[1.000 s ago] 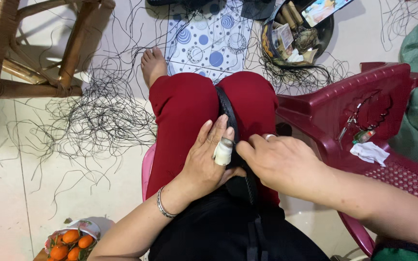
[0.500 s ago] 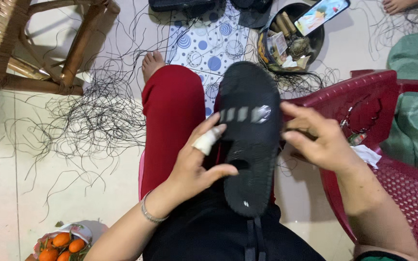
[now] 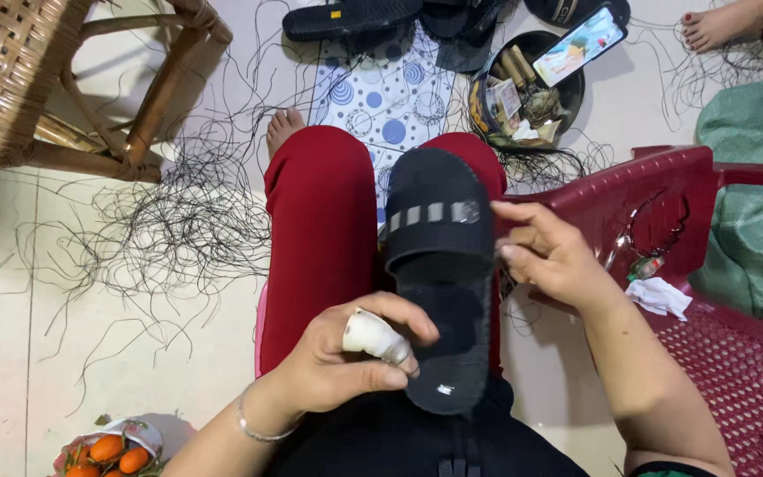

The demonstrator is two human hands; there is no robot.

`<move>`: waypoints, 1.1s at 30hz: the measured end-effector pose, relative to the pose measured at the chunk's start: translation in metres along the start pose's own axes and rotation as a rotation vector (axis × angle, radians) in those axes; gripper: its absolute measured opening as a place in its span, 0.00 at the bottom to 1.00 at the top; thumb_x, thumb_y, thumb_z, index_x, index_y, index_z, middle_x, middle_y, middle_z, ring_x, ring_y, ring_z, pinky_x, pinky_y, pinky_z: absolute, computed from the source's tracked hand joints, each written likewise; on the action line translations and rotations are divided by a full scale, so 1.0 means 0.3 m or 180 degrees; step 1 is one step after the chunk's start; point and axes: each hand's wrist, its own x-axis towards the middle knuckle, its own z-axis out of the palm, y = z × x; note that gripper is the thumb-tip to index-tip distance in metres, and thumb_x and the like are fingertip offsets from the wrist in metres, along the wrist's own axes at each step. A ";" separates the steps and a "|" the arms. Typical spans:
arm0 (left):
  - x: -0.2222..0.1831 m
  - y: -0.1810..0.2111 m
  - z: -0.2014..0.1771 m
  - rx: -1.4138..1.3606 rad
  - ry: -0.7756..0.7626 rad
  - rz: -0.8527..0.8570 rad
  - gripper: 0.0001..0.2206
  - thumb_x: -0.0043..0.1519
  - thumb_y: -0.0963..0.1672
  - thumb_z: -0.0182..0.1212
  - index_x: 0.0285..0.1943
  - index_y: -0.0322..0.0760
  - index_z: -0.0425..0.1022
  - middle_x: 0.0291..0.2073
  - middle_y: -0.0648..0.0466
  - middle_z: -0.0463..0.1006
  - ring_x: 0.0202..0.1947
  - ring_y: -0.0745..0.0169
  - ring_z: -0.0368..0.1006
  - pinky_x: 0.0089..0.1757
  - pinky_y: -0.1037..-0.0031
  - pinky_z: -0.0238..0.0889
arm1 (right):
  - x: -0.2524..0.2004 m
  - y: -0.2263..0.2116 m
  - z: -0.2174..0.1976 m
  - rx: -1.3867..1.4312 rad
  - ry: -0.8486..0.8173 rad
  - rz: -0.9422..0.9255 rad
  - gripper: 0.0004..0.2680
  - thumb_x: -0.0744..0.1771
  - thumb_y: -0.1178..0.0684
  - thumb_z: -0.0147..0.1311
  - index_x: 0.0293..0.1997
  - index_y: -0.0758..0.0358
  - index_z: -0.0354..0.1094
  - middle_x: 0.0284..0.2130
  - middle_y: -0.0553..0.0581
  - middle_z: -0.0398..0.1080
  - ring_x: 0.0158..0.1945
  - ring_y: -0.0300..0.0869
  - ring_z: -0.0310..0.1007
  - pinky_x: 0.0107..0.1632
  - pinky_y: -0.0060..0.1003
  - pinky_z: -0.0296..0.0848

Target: The person is repairing a black sandal by wrapping white material around a strap and using a handheld stitching tool to secure it while sitting on the floor.

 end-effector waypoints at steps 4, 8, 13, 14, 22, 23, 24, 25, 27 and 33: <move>0.002 -0.112 0.056 -0.0588 -0.0002 -0.0050 0.07 0.64 0.43 0.67 0.38 0.34 0.76 0.36 0.45 0.77 0.38 0.54 0.75 0.43 0.69 0.73 | 0.040 -0.124 0.062 -0.2037 -0.0121 0.0392 0.22 0.66 0.47 0.57 0.68 0.48 0.60 0.45 0.59 0.82 0.50 0.45 0.83 0.57 0.40 0.76; -0.042 -0.346 0.090 -0.0542 0.1652 -0.1552 0.05 0.61 0.42 0.69 0.38 0.34 0.81 0.28 0.56 0.77 0.25 0.72 0.64 0.27 0.82 0.55 | 0.061 -0.160 0.077 -0.2868 -0.0668 0.0019 0.21 0.68 0.47 0.54 0.70 0.48 0.56 0.38 0.49 0.81 0.37 0.48 0.82 0.40 0.45 0.75; -0.022 -0.481 0.076 -0.0996 0.2790 -0.1621 0.05 0.64 0.40 0.65 0.36 0.35 0.74 0.20 0.55 0.69 0.19 0.69 0.63 0.19 0.82 0.46 | 0.084 -0.213 0.083 -0.3328 -0.0828 -0.0181 0.21 0.68 0.45 0.54 0.70 0.48 0.55 0.33 0.54 0.80 0.28 0.57 0.79 0.29 0.55 0.74; -0.020 -0.496 0.079 -0.1003 0.2821 -0.1522 0.07 0.64 0.40 0.65 0.34 0.37 0.71 0.22 0.54 0.69 0.20 0.68 0.64 0.19 0.81 0.47 | 0.092 -0.221 0.082 -0.3477 -0.0931 -0.0255 0.20 0.68 0.45 0.54 0.69 0.50 0.55 0.24 0.56 0.75 0.22 0.56 0.74 0.28 0.53 0.71; 0.083 -0.477 0.102 -0.1098 0.3084 -0.1143 0.09 0.62 0.40 0.67 0.33 0.36 0.69 0.19 0.53 0.66 0.15 0.68 0.59 0.17 0.80 0.41 | 0.147 -0.246 0.062 -0.3792 -0.1355 0.0250 0.19 0.69 0.40 0.50 0.69 0.47 0.54 0.17 0.60 0.73 0.19 0.62 0.72 0.23 0.55 0.70; 0.088 -0.472 0.099 -0.1015 0.2989 -0.1192 0.10 0.62 0.40 0.68 0.30 0.36 0.70 0.18 0.53 0.67 0.16 0.68 0.60 0.18 0.80 0.44 | 0.143 -0.228 0.053 -0.3698 -0.1258 -0.0062 0.19 0.69 0.43 0.53 0.67 0.50 0.55 0.14 0.56 0.69 0.14 0.55 0.66 0.19 0.51 0.66; 0.087 -0.466 0.097 -0.0935 0.2901 -0.1253 0.12 0.62 0.40 0.68 0.27 0.35 0.70 0.17 0.53 0.69 0.16 0.68 0.61 0.19 0.80 0.46 | 0.136 -0.207 0.048 -0.3587 -0.1166 -0.0362 0.19 0.69 0.45 0.55 0.66 0.52 0.56 0.10 0.52 0.64 0.10 0.49 0.60 0.15 0.46 0.61; 0.078 -0.456 0.084 -0.0931 0.2921 -0.1286 0.12 0.62 0.40 0.68 0.27 0.35 0.70 0.17 0.53 0.69 0.16 0.68 0.61 0.19 0.80 0.46 | 0.121 -0.185 0.051 -0.3555 -0.1184 -0.0345 0.19 0.69 0.45 0.55 0.66 0.52 0.56 0.10 0.52 0.64 0.10 0.49 0.60 0.15 0.46 0.61; 0.061 -0.435 0.055 -0.0218 0.2124 -0.1141 0.10 0.62 0.38 0.63 0.28 0.36 0.69 0.19 0.55 0.68 0.18 0.67 0.62 0.23 0.77 0.57 | 0.090 -0.143 0.057 -0.3526 -0.0675 -0.0851 0.21 0.68 0.45 0.57 0.69 0.56 0.58 0.21 0.55 0.73 0.19 0.52 0.73 0.24 0.51 0.74; 0.021 -0.411 0.018 0.0586 0.1489 -0.1539 0.22 0.62 0.48 0.68 0.16 0.43 0.64 0.12 0.62 0.64 0.17 0.75 0.55 0.22 0.78 0.48 | 0.026 -0.141 0.059 -0.4383 -0.0335 -0.1777 0.18 0.68 0.49 0.56 0.66 0.56 0.66 0.21 0.47 0.61 0.18 0.41 0.66 0.20 0.40 0.67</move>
